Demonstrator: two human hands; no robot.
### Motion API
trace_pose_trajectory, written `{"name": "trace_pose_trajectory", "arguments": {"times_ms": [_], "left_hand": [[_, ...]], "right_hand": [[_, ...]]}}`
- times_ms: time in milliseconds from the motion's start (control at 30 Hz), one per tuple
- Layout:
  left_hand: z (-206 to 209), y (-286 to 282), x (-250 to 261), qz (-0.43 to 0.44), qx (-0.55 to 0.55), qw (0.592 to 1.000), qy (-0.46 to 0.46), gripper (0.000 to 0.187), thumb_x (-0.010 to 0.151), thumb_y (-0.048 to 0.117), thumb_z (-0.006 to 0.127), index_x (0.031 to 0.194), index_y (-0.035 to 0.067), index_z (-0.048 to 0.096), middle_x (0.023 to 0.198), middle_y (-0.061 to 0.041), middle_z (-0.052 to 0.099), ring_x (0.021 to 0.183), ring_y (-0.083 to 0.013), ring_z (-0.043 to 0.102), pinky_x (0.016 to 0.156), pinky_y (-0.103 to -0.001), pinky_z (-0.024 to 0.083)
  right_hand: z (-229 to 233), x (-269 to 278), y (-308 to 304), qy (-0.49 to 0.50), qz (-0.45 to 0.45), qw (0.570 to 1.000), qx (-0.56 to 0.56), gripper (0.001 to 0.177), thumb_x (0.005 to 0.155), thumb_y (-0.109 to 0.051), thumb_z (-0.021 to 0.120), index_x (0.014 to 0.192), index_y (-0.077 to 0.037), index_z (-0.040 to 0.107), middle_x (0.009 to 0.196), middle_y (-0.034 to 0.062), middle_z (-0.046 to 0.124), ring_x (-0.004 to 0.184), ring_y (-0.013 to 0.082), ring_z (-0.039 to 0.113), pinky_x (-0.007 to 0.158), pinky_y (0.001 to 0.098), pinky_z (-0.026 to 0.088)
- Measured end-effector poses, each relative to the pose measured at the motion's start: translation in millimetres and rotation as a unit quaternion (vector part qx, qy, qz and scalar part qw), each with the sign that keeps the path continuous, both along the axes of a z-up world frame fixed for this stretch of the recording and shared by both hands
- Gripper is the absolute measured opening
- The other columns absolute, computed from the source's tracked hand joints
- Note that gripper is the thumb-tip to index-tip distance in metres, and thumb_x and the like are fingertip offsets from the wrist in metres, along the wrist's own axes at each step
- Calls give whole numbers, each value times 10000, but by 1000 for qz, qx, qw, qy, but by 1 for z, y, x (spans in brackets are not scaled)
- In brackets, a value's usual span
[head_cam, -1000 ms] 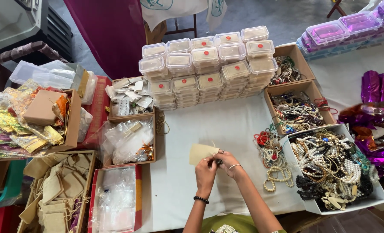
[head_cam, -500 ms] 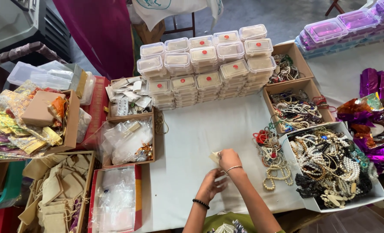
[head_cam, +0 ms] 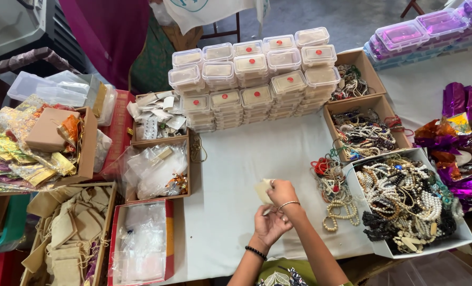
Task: The person folds small beige fabric pouches and places them into clear plastic containers. They also handle various necklaces and beads from boxes on the table, occasionally picking them up and placing them back down.
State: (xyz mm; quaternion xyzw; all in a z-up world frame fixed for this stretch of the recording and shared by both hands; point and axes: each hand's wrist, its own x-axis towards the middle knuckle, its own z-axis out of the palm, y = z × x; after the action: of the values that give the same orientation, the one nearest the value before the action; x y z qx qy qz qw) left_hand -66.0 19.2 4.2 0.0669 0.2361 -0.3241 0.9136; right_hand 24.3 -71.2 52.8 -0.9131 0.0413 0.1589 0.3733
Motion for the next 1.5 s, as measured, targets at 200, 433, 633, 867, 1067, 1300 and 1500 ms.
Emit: {"name": "trace_pose_trajectory", "arguments": {"times_ms": [200,433,633,867,1067,1300,1500], "left_hand": [[-7,10,19,187,2,979,-83,468,940,455,597,1225,86,633,1138,-79,709,964,-227,700,729,-415,537],[-52,29,33,202,246,948,31,384,929,241,671,1280,95,614,1154,-62,701,963,-200,686,735,-342,595],[-3,37,27,-32,378,925,-1,377,928,337,727,1244,156,629,1054,26,700,904,-91,633,687,-283,510],[12,57,53,-40,550,821,-149,363,940,390,687,1157,99,674,939,31,730,793,-58,630,674,-228,510],[-128,71,41,46,583,803,-115,352,1009,288,689,1150,-35,687,904,-88,690,780,-151,618,692,-293,517],[-75,77,27,31,685,727,-23,250,902,177,746,1092,18,780,976,-79,803,836,-153,732,781,-308,587],[-77,91,28,-24,768,628,-122,237,835,154,792,1040,33,794,990,-105,811,853,-168,759,810,-311,585]], "right_hand": [[-43,-13,-8,74,-125,951,272,257,885,-174,741,1071,0,774,867,82,789,784,148,698,713,354,582],[9,-14,-37,-41,-81,996,-16,364,903,-413,742,1084,-105,809,989,83,807,900,192,773,831,326,602],[-19,-9,-43,272,-163,889,329,402,908,-406,706,1234,-171,701,1012,6,747,886,151,682,748,307,563],[-39,0,-39,81,-51,940,328,365,925,-118,724,1289,-101,751,927,-4,655,832,107,565,711,269,489],[-158,-6,-54,67,-164,912,369,476,894,-51,689,1364,-102,629,991,-28,722,892,78,640,775,252,530],[-184,-13,-60,-33,-135,975,172,431,853,21,622,1228,-127,775,901,99,756,807,189,689,762,279,556],[-132,-10,-55,-230,-39,972,-9,130,737,-133,834,865,-156,834,925,90,706,838,279,666,777,407,547]]}}
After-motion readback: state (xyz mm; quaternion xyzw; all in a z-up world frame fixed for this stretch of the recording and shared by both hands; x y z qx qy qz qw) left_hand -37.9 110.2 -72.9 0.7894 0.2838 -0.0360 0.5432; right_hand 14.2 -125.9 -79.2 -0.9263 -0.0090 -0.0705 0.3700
